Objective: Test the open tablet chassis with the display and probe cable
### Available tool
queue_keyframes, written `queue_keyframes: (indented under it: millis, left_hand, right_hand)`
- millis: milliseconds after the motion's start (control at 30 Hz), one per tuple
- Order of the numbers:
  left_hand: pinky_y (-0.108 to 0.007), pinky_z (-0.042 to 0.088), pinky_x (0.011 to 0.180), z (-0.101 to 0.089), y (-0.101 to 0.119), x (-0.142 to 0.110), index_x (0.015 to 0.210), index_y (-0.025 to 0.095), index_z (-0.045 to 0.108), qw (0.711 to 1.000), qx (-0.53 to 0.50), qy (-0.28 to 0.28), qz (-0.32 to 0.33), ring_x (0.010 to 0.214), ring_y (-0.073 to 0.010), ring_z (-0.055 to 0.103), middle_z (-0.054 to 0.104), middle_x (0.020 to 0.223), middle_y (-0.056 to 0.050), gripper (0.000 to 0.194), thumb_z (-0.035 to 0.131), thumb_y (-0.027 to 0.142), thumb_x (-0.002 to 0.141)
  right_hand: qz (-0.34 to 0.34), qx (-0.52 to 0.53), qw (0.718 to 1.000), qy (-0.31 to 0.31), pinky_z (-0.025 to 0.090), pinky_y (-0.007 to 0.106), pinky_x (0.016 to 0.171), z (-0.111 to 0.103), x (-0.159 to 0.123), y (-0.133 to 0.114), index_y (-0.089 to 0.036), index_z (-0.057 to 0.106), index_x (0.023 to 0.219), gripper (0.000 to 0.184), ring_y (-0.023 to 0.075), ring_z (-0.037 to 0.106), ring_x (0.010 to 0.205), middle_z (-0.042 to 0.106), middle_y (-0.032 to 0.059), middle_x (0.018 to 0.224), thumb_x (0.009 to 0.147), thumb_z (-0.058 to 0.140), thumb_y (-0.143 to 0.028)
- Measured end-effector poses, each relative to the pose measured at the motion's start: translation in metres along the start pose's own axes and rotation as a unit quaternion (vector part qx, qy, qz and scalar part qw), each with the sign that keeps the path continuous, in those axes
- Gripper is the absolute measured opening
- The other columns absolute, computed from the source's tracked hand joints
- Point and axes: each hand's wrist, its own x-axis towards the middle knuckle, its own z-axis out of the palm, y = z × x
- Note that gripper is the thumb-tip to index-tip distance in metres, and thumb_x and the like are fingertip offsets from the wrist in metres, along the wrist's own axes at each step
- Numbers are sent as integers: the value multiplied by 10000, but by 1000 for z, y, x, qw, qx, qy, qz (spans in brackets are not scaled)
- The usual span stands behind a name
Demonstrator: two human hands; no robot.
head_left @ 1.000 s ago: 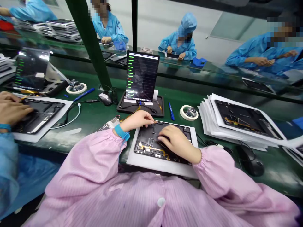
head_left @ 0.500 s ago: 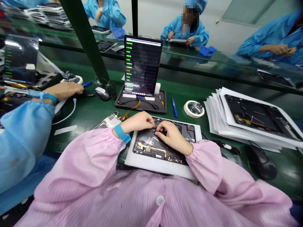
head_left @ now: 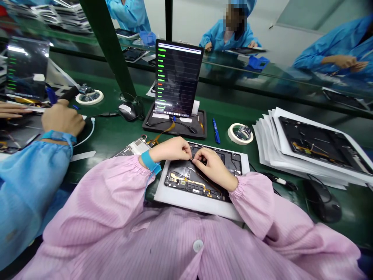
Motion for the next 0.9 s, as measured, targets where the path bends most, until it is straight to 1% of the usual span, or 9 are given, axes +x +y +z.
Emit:
queue_keyframes:
  millis: [200,367,467,567,700,733,800,867,900]
  left_hand:
    - [-218,410,611,0,0,0,780,131,752,1000,-7,-11,14,669,-139,600,717,736,-25,217,577,227,695]
    - [-209,400,610,1,-2,0,771,143,756,1000,-3,-4,21,662,-134,598,712,719,-20,203,619,277,705]
    - [-214,394,603,4,0,0,752,144,754,1000,18,16,16,638,-135,587,705,697,-23,220,649,330,700]
    - [-220,395,606,9,4,1,734,156,751,997,51,54,5,634,-139,586,707,697,-21,182,631,287,695]
    - [-228,399,631,18,7,1,732,175,749,990,86,110,21,673,-146,602,714,726,-18,151,616,234,694]
    - [-231,398,627,19,7,1,722,175,746,988,94,117,22,670,-147,602,712,719,-19,144,621,246,706]
    - [-232,401,608,16,9,-1,705,172,734,990,97,100,18,646,-145,596,701,693,-20,158,651,304,725]
    - [-227,429,623,9,12,-1,798,166,727,994,68,86,31,672,-146,606,709,752,-25,239,685,391,730]
    - [-230,451,668,4,14,0,897,162,714,992,53,109,44,734,-155,620,716,831,-36,311,680,430,742]
  right_hand:
    - [2,-3,1000,-3,377,276,706,0,0,2,-180,563,770,82,150,511,745,566,-1,768,823,617,-148]
    - [7,-6,1000,-1,376,275,700,2,0,2,-179,569,771,75,149,511,742,570,-2,767,816,619,-147]
    - [10,-6,1000,2,380,278,695,2,0,3,-180,567,761,77,151,513,737,572,0,764,810,617,-147]
    - [8,9,1000,8,394,286,690,1,-1,4,-183,571,778,53,159,521,736,578,9,773,827,588,-172]
    - [21,39,998,39,414,292,655,0,-1,8,-191,563,816,67,164,526,701,582,18,766,862,528,-224]
    - [25,46,998,45,416,292,642,0,-1,9,-193,560,820,81,164,526,688,582,18,760,870,517,-240]
    - [27,54,997,54,419,293,625,-1,-1,11,-198,556,822,107,166,525,671,586,18,758,881,500,-269]
    - [21,52,997,60,423,296,621,0,0,12,-202,550,820,126,170,529,669,587,17,758,885,491,-291]
    - [17,49,997,63,426,299,624,0,0,12,-202,547,818,134,173,532,672,589,18,759,887,487,-300]
